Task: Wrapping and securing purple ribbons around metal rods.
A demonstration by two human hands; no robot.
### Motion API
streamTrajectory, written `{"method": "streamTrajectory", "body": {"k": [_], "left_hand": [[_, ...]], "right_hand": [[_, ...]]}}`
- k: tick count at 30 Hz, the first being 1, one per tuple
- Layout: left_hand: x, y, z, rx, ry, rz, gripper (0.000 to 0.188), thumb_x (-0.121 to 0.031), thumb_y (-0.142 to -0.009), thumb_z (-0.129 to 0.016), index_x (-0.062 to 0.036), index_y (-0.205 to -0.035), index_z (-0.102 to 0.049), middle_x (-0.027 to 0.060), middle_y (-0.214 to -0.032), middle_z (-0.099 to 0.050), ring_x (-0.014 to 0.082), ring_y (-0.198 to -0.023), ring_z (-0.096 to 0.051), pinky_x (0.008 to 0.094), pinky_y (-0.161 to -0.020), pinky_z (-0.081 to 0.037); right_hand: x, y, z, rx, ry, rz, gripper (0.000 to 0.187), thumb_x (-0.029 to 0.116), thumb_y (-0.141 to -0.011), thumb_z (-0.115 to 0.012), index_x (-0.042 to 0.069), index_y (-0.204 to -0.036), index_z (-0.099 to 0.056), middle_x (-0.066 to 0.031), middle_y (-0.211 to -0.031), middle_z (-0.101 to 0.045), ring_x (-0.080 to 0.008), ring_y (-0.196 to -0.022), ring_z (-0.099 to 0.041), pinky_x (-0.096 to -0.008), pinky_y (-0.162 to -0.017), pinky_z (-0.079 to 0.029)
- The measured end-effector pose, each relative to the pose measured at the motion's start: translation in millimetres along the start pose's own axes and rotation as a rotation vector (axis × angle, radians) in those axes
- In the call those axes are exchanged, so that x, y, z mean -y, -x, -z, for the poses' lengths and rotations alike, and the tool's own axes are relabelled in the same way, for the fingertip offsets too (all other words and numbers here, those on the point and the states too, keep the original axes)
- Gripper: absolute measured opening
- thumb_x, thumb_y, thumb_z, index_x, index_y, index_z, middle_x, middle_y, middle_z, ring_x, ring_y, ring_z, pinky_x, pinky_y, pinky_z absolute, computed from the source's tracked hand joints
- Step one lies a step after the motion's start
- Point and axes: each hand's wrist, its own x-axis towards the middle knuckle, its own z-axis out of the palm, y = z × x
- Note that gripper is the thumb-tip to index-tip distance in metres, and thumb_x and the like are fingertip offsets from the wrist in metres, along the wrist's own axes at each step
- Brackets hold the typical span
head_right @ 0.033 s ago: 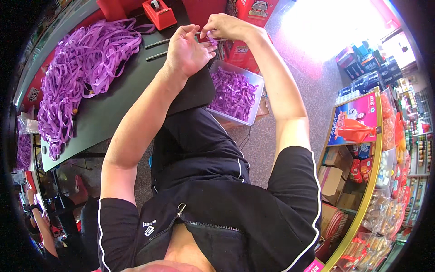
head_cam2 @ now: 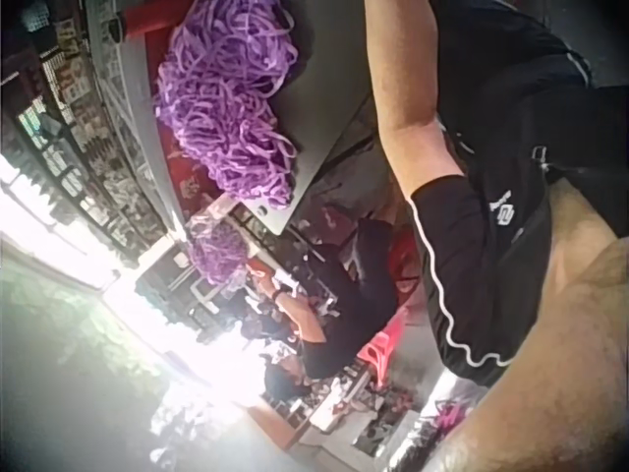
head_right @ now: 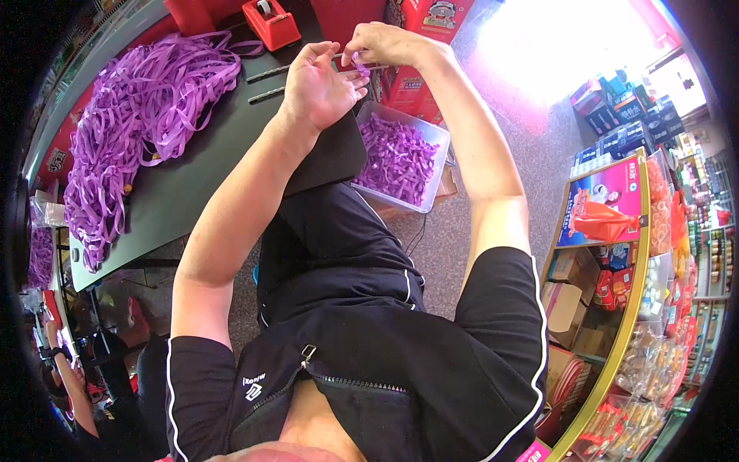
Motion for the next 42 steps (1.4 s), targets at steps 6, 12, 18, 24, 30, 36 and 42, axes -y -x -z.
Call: {"method": "streamTrajectory", "body": {"k": [6, 12, 18, 24, 30, 36, 42], "left_hand": [[1, -1, 3, 0.023, -0.013, 0.006, 0.042, -0.035, -0.084, -0.052, -0.0161, -0.120, -0.040, 0.0354, -0.147, 0.004, 0.0451, -0.139, 0.008, 0.0492, -0.112, 0.009], [0, 4, -2, -0.032, 0.015, 0.019, 0.044, -0.035, -0.083, -0.054, -0.0182, -0.121, -0.040, 0.0369, -0.145, 0.004, 0.0458, -0.139, 0.005, 0.0486, -0.112, 0.006], [-1, 3, -1, -0.027, -0.002, 0.032, 0.045, -0.035, -0.082, -0.056, -0.0201, -0.120, -0.039, 0.0383, -0.142, -0.005, 0.0461, -0.136, -0.006, 0.0491, -0.112, 0.000], [-1, 6, -6, -0.042, -0.042, 0.019, 0.046, -0.036, -0.080, -0.057, -0.0207, -0.120, -0.039, 0.0389, -0.140, -0.011, 0.0472, -0.134, -0.013, 0.0499, -0.111, -0.003], [-3, 6, -3, -0.002, -0.048, 0.011, 0.055, -0.036, -0.078, -0.058, -0.0191, -0.126, -0.035, 0.0361, -0.132, -0.024, 0.0440, -0.128, -0.024, 0.0522, -0.112, 0.002], [-3, 4, -4, -0.019, -0.121, 0.083, 0.073, -0.032, -0.080, -0.058, -0.0191, -0.140, -0.019, 0.0331, -0.128, -0.033, 0.0383, -0.119, -0.038, 0.0502, -0.112, -0.006], [-21, 23, -18, -0.115, -0.603, 0.122, 0.060, -0.022, -0.085, -0.055, -0.0077, -0.138, -0.031, 0.0223, -0.122, -0.051, 0.0317, -0.110, -0.053, 0.0439, -0.096, -0.040]], "right_hand": [[-9, -9, 6, 0.134, -0.051, 0.028, 0.013, 0.018, -0.086, -0.061, 0.010, -0.095, -0.065, -0.0069, -0.095, -0.053, -0.0216, -0.099, -0.053, -0.0354, -0.088, -0.043], [-16, 6, -3, -0.005, -0.208, 0.016, 0.015, 0.019, -0.086, -0.063, 0.009, -0.096, -0.066, -0.0037, -0.095, -0.050, -0.0168, -0.095, -0.054, -0.0311, -0.086, -0.044], [-31, 25, -30, -0.218, -0.368, -0.014, 0.013, 0.012, -0.087, -0.063, 0.010, -0.096, -0.071, 0.0004, -0.093, -0.048, -0.0111, -0.091, -0.051, -0.0246, -0.082, -0.043], [-21, 34, -29, -0.300, -0.601, -0.334, 0.027, 0.029, -0.087, -0.063, 0.006, -0.100, -0.071, -0.0025, -0.094, -0.060, -0.0123, -0.090, -0.055, -0.0258, -0.082, -0.042], [-5, 16, -38, -0.110, -0.756, -0.711, 0.045, 0.049, -0.083, -0.065, 0.007, -0.100, -0.071, -0.0032, -0.089, -0.067, -0.0133, -0.085, -0.058, -0.0294, -0.080, -0.043], [-37, 20, -64, -0.141, -0.947, -0.589, 0.043, 0.044, -0.082, -0.068, 0.005, -0.101, -0.070, -0.0026, -0.090, -0.066, -0.0100, -0.082, -0.053, -0.0252, -0.071, -0.036], [-35, 22, -38, -0.364, -0.510, -0.633, 0.041, 0.048, -0.080, -0.065, 0.009, -0.087, -0.074, -0.0033, -0.062, -0.061, -0.0107, -0.060, -0.055, -0.0289, -0.056, -0.042]]}}
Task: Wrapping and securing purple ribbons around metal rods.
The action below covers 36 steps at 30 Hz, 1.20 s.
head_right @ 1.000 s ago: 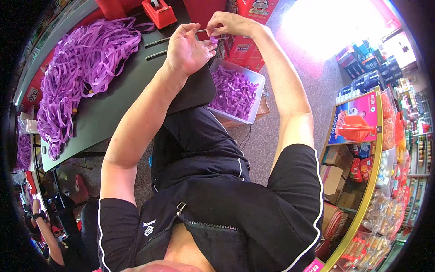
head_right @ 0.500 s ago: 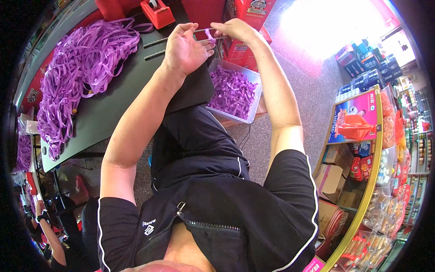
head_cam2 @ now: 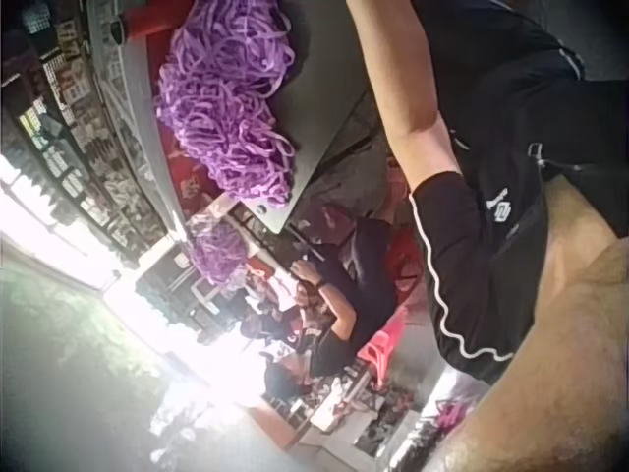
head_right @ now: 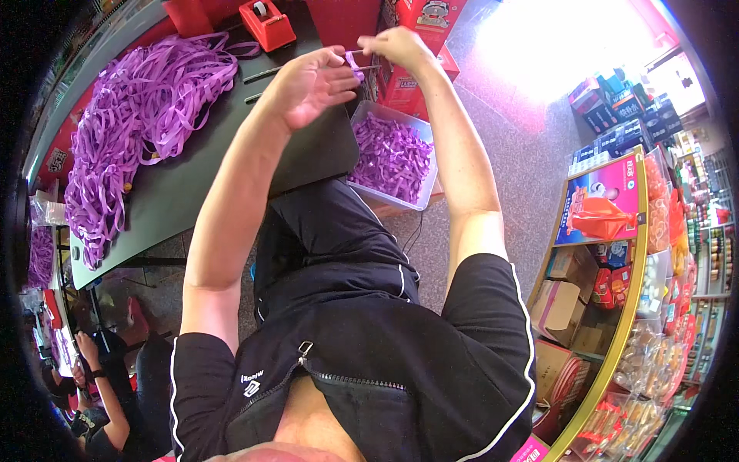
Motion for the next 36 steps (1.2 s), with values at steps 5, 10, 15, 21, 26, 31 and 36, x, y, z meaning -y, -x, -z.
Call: {"method": "streamTrajectory", "body": {"k": [5, 10, 15, 21, 26, 31, 36], "left_hand": [[-20, 5, 40, 0.007, -1.467, -0.417, 0.052, -0.022, -0.090, -0.047, -0.0022, -0.137, -0.038, 0.0198, -0.136, -0.045, 0.0296, -0.127, -0.044, 0.0444, -0.105, -0.034], [-12, -3, 61, 0.012, -2.071, -0.746, 0.056, -0.037, -0.093, -0.047, -0.0094, -0.140, -0.037, 0.0161, -0.145, -0.034, 0.0318, -0.137, -0.028, 0.0499, -0.111, -0.021], [-11, -4, 75, 0.125, -2.027, -0.610, 0.061, -0.051, -0.095, -0.036, -0.0181, -0.146, -0.029, 0.0112, -0.152, -0.023, 0.0295, -0.141, -0.019, 0.0509, -0.114, -0.012], [-14, -4, 72, 0.136, -1.963, -0.566, 0.064, -0.056, -0.092, -0.037, -0.0195, -0.145, -0.030, 0.0101, -0.152, -0.022, 0.0296, -0.141, -0.019, 0.0508, -0.114, -0.013], [-15, -5, 72, 0.124, -1.969, -0.562, 0.064, -0.056, -0.092, -0.038, -0.0201, -0.145, -0.031, 0.0093, -0.152, -0.023, 0.0292, -0.140, -0.020, 0.0504, -0.114, -0.014], [-18, -6, 70, 0.122, -1.940, -0.557, 0.064, -0.054, -0.091, -0.041, -0.0204, -0.144, -0.032, 0.0086, -0.152, -0.024, 0.0291, -0.140, -0.021, 0.0499, -0.114, -0.014], [-18, -7, 71, 0.125, -1.932, -0.549, 0.063, -0.053, -0.091, -0.044, -0.0204, -0.144, -0.033, 0.0081, -0.152, -0.025, 0.0292, -0.139, -0.023, 0.0495, -0.114, -0.015]], "right_hand": [[11, -23, -7, 0.203, -0.075, 0.211, 0.034, 0.034, -0.091, -0.056, 0.005, -0.101, -0.070, 0.0000, -0.093, -0.067, -0.0082, -0.085, -0.058, -0.0255, -0.077, -0.045], [8, -35, -10, 0.486, -0.258, 0.139, 0.032, 0.033, -0.092, -0.058, 0.004, -0.099, -0.069, 0.0014, -0.081, -0.063, -0.0059, -0.073, -0.053, -0.0231, -0.069, -0.042], [-2, -38, -17, 0.581, -0.461, 0.008, 0.029, 0.031, -0.090, -0.062, 0.002, -0.091, -0.070, -0.0004, -0.080, -0.065, -0.0075, -0.075, -0.055, -0.0236, -0.072, -0.043], [-19, -31, -18, 0.510, -0.647, -0.067, 0.028, 0.031, -0.087, -0.066, 0.004, -0.092, -0.071, -0.0025, -0.084, -0.067, -0.0089, -0.080, -0.059, -0.0238, -0.075, -0.045], [-12, -23, -12, 0.490, -0.623, -0.026, 0.032, 0.031, -0.093, -0.058, 0.000, -0.097, -0.068, -0.0018, -0.087, -0.066, -0.0082, -0.081, -0.058, -0.0253, -0.080, -0.045], [-16, 4, 10, 0.324, -0.365, -0.191, 0.041, 0.039, -0.090, -0.061, 0.001, -0.102, -0.068, -0.0048, -0.095, -0.067, -0.0122, -0.091, -0.060, -0.0275, -0.086, -0.045], [0, 19, -9, 0.536, -0.642, -0.125, 0.029, 0.030, -0.088, -0.065, 0.001, -0.088, -0.069, -0.0009, -0.082, -0.066, -0.0069, -0.078, -0.058, -0.0227, -0.075, -0.044]]}}
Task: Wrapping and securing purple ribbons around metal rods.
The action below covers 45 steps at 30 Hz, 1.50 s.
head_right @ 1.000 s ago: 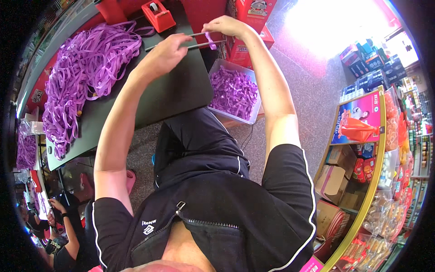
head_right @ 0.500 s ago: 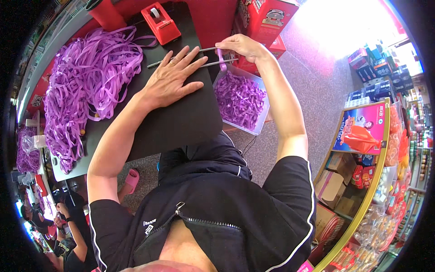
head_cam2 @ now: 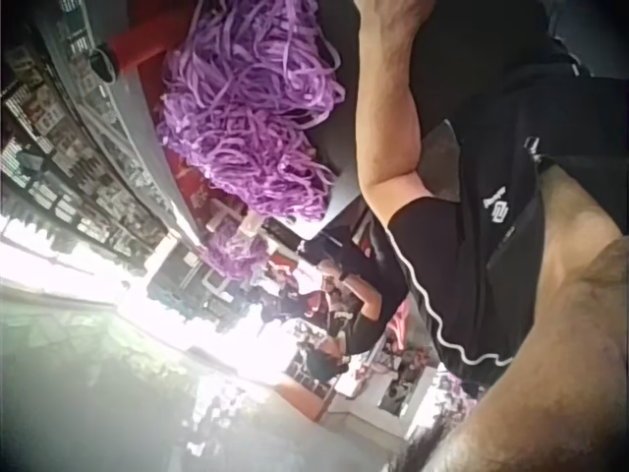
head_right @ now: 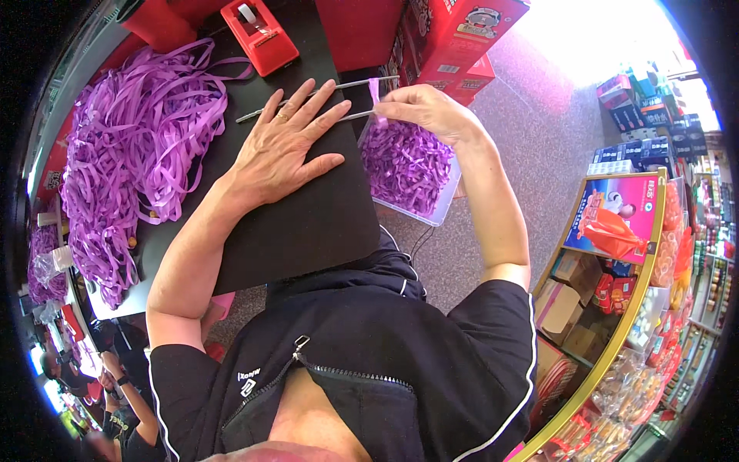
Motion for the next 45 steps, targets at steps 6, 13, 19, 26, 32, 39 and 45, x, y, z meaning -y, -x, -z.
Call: {"method": "streamTrajectory", "body": {"k": [6, 13, 19, 26, 32, 39, 45], "left_hand": [[1, 0, 0, 0.005, 0.003, 0.001, 0.063, -0.054, -0.091, -0.043, -0.0207, -0.144, -0.033, 0.0081, -0.151, -0.025, 0.0294, -0.139, -0.024, 0.0495, -0.114, -0.015], [-1, 0, 0, 0.002, 0.003, -0.005, 0.064, -0.055, -0.091, -0.043, -0.0206, -0.143, -0.034, 0.0082, -0.151, -0.025, 0.0292, -0.139, -0.024, 0.0500, -0.113, -0.016], [0, 1, -1, -0.034, -0.010, -0.011, 0.062, -0.053, -0.091, -0.043, -0.0180, -0.142, -0.037, 0.0103, -0.150, -0.028, 0.0298, -0.138, -0.026, 0.0511, -0.112, -0.018], [-1, 0, 0, -0.002, -0.005, -0.001, 0.062, -0.052, -0.091, -0.044, -0.0200, -0.144, -0.034, 0.0077, -0.152, -0.025, 0.0284, -0.140, -0.023, 0.0496, -0.114, -0.015], [1, 2, -2, -0.013, -0.002, 0.000, 0.062, -0.053, -0.092, -0.042, -0.0203, -0.144, -0.033, 0.0078, -0.152, -0.025, 0.0284, -0.140, -0.022, 0.0498, -0.114, -0.015], [1, 2, -3, -0.021, -0.017, -0.008, 0.063, -0.055, -0.092, -0.041, -0.0211, -0.144, -0.033, 0.0077, -0.152, -0.025, 0.0283, -0.140, -0.022, 0.0496, -0.114, -0.015], [1, 2, -5, -0.086, -0.009, -0.027, 0.061, -0.054, -0.092, -0.040, -0.0180, -0.141, -0.039, 0.0109, -0.149, -0.030, 0.0299, -0.137, -0.027, 0.0517, -0.112, -0.020]], "right_hand": [[-12, -4, -1, -0.075, -0.174, -0.093, 0.022, 0.024, -0.084, -0.068, 0.002, -0.081, -0.069, -0.0003, -0.077, -0.065, -0.0053, -0.071, -0.056, -0.0201, -0.070, -0.043], [-7, 1, 15, -0.082, -0.026, -0.077, 0.028, 0.029, -0.084, -0.068, 0.002, -0.091, -0.070, -0.0015, -0.081, -0.067, -0.0068, -0.074, -0.060, -0.0209, -0.071, -0.045], [17, -23, 27, -0.322, 0.300, 0.220, 0.034, 0.025, -0.090, -0.062, -0.001, -0.112, -0.063, -0.0093, -0.105, -0.067, -0.0145, -0.099, -0.061, -0.0268, -0.087, -0.047], [6, -39, 22, -0.080, -0.018, 0.001, 0.033, 0.020, -0.085, -0.068, -0.002, -0.108, -0.063, -0.0085, -0.093, -0.067, -0.0132, -0.088, -0.063, -0.0263, -0.082, -0.047], [10, -20, 8, -0.220, -0.182, -0.017, 0.029, 0.028, -0.087, -0.064, 0.003, -0.102, -0.066, -0.0031, -0.087, -0.066, -0.0096, -0.079, -0.061, -0.0242, -0.074, -0.047], [-10, 3, 10, -0.092, -0.019, -0.091, 0.030, 0.035, -0.085, -0.066, 0.006, -0.087, -0.071, 0.0019, -0.077, -0.064, -0.0042, -0.069, -0.052, -0.0212, -0.064, -0.038], [-15, 7, 22, -0.055, -0.077, -0.110, 0.028, 0.032, -0.084, -0.068, 0.004, -0.086, -0.070, 0.0007, -0.078, -0.065, -0.0055, -0.071, -0.054, -0.0224, -0.069, -0.042]]}}
